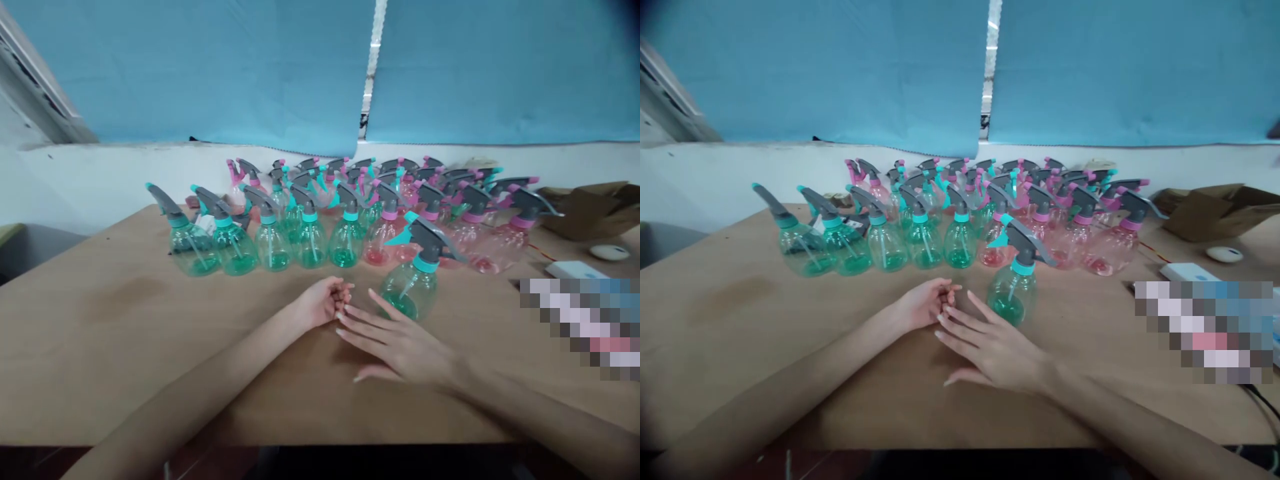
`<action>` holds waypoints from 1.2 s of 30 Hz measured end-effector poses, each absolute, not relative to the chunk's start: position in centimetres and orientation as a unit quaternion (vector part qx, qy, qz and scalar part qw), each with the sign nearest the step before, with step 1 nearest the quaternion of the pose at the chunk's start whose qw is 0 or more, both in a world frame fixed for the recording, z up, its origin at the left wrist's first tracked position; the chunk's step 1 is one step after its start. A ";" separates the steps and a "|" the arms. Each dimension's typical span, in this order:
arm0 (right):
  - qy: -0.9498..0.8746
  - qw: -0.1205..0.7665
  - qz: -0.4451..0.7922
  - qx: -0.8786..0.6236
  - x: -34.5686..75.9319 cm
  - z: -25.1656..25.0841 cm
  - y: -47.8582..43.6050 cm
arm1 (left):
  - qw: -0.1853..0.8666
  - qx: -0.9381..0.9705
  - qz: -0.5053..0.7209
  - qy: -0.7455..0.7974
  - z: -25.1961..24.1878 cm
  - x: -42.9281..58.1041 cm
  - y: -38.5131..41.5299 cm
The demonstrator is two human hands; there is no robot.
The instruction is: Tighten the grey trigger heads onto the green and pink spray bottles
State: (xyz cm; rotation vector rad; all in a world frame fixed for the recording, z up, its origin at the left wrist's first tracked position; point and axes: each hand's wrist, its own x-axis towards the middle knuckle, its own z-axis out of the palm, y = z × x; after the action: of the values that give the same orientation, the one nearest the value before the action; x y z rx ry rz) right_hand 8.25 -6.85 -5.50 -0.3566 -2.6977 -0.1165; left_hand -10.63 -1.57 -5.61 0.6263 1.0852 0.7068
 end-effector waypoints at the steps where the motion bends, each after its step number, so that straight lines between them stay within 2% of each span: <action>1: -0.966 0.221 -0.043 -0.128 9.7 -5.2 -7.3 | 0.740 0.307 0.325 0.502 -5.6 -10.6 -1.8; 6: -0.915 0.333 -0.003 -0.227 15.1 -2.7 -9.4 | 0.663 0.425 0.333 0.518 -5.8 -9.2 -2.7; 11: -0.750 0.432 -0.007 -0.501 17.8 -2.1 -6.4 | 0.562 0.548 0.337 0.520 -6.4 -7.8 -2.9; 14: -0.763 0.421 0.143 -0.469 17.3 -1.6 -3.4 | 0.482 0.622 0.341 0.514 -6.6 -7.8 -3.1; 16: -0.781 0.377 0.252 -0.429 16.1 -0.7 -2.1 | 0.415 0.675 0.340 0.506 -6.5 -8.3 -3.4; 18: -0.782 0.368 0.314 -0.393 14.7 0.4 -1.5 | 0.334 0.728 0.336 0.496 -6.2 -8.9 -3.7; 23: -0.777 0.398 0.273 -0.405 12.3 2.2 -1.5 | 0.175 0.810 0.299 0.473 -6.2 -10.2 -3.8; 26: -0.763 0.429 0.305 -0.375 11.9 1.5 -0.8 | 0.111 0.839 0.274 0.457 -6.5 -10.1 -3.7; 36: -0.673 0.439 0.423 -0.418 11.0 -0.3 1.3 | 0.006 0.872 0.208 0.444 -6.8 -9.7 -3.9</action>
State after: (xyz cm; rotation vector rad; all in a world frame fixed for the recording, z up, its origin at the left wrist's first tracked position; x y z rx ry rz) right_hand 11.00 1.29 -0.27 -1.0395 -1.6724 1.0519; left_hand -9.71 -3.89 -6.83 2.7274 1.3891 0.6513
